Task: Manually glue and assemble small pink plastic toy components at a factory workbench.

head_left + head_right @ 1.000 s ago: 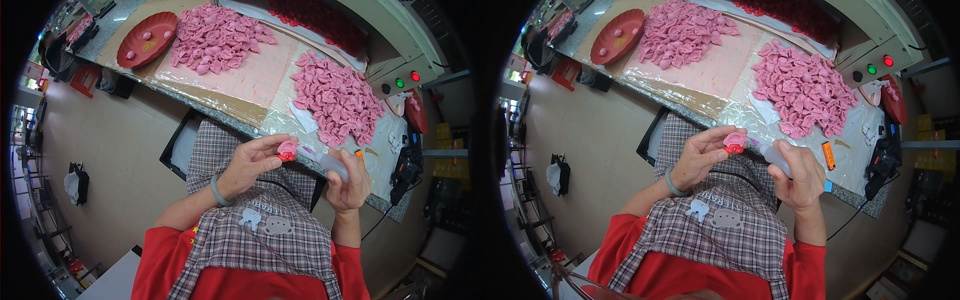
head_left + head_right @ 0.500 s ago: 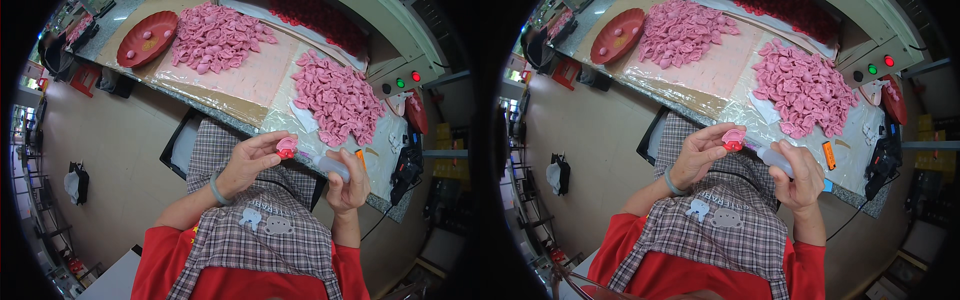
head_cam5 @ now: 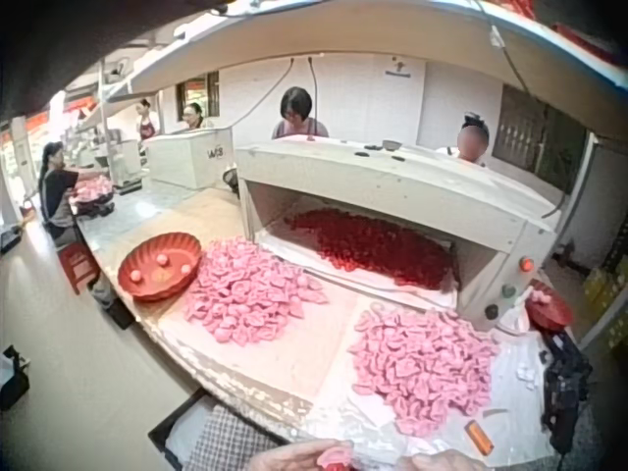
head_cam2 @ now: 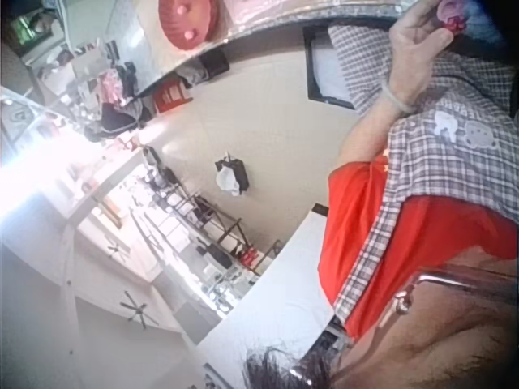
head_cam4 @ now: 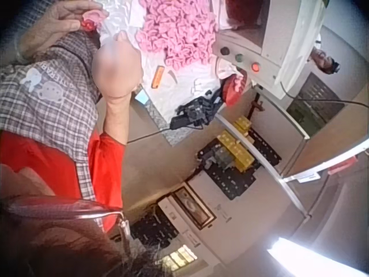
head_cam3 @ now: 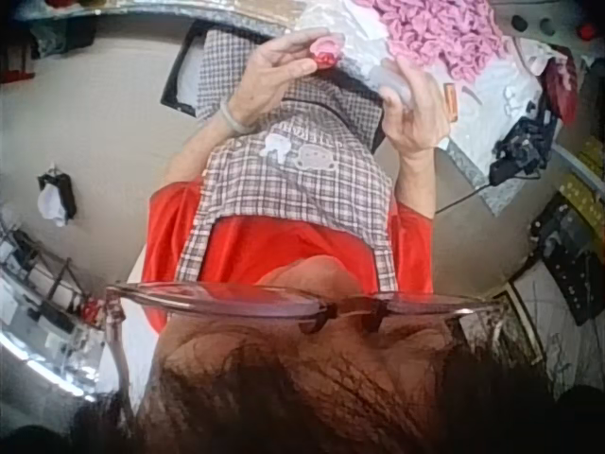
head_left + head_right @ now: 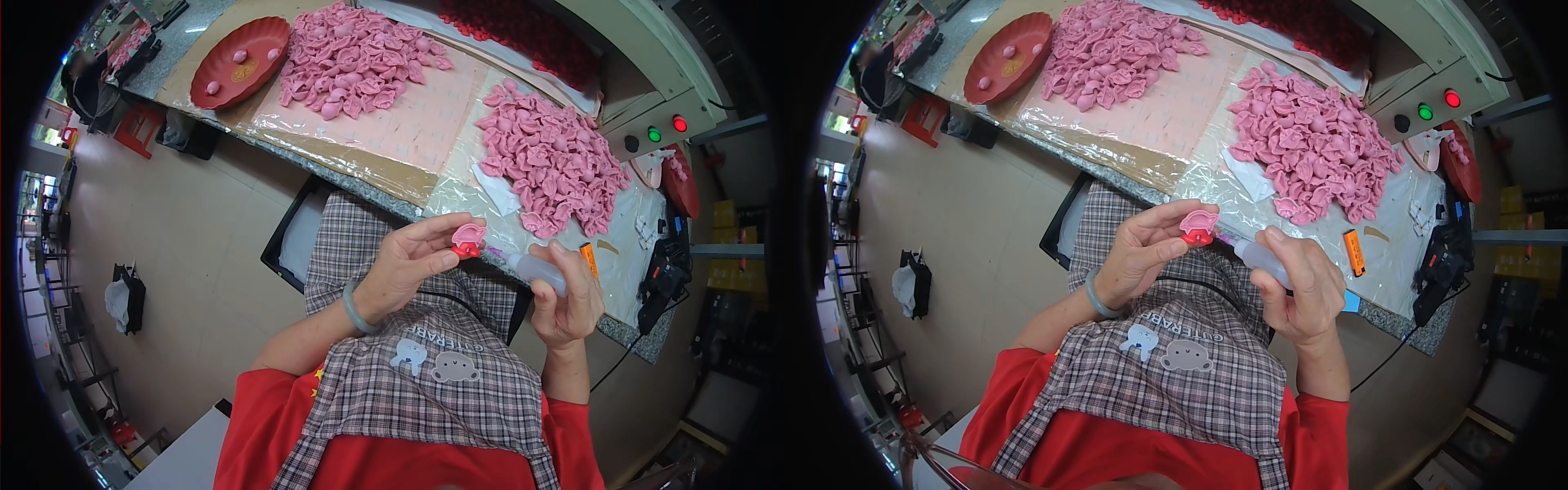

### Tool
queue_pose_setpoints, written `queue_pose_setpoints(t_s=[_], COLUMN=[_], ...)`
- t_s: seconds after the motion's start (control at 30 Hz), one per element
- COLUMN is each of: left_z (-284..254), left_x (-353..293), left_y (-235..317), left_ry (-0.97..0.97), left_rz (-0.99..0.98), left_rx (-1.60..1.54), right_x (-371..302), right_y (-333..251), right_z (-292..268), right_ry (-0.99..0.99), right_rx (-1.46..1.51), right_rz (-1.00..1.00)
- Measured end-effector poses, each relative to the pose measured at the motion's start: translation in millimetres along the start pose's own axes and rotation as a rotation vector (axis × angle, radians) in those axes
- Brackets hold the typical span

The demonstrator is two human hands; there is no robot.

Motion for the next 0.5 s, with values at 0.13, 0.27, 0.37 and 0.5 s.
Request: queue_pose_setpoints(t_s=[0.13,0.27,0.37,0.5], left_z=[0.6,1.8,1.0,0.8], left_x=[0.2,0.7,0.5,0.1], left_y=[0.6,1.0,-0.1,-1.0], left_ry=[-0.013,-0.025,-0.021,-0.012], left_rz=[0.002,-0.001,-0.008,-0.007], left_rx=[0.014,0.04,0.026,0.018], right_x=[2.6,2.7,2.1,2.0], right_y=[0.5,2.2,2.5,1.2], right_z=[-1.2,-1.0,-0.4,0.1], right_ry=[-0.002,0.014,0.019,0.015], right_rx=[-0.015,-0.044,-0.064,-0.082], right_rz=[-0.005,0.006,0.009,-0.016])
Point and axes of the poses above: each hand's wrist, its own x-axis towards the middle knuckle, its own z-axis out of the palm, y = z × x, the point moved 1 cm from there along x, towards the middle knuckle, and after that the axes turned 10 degrees about z, right-handed, at the moved point
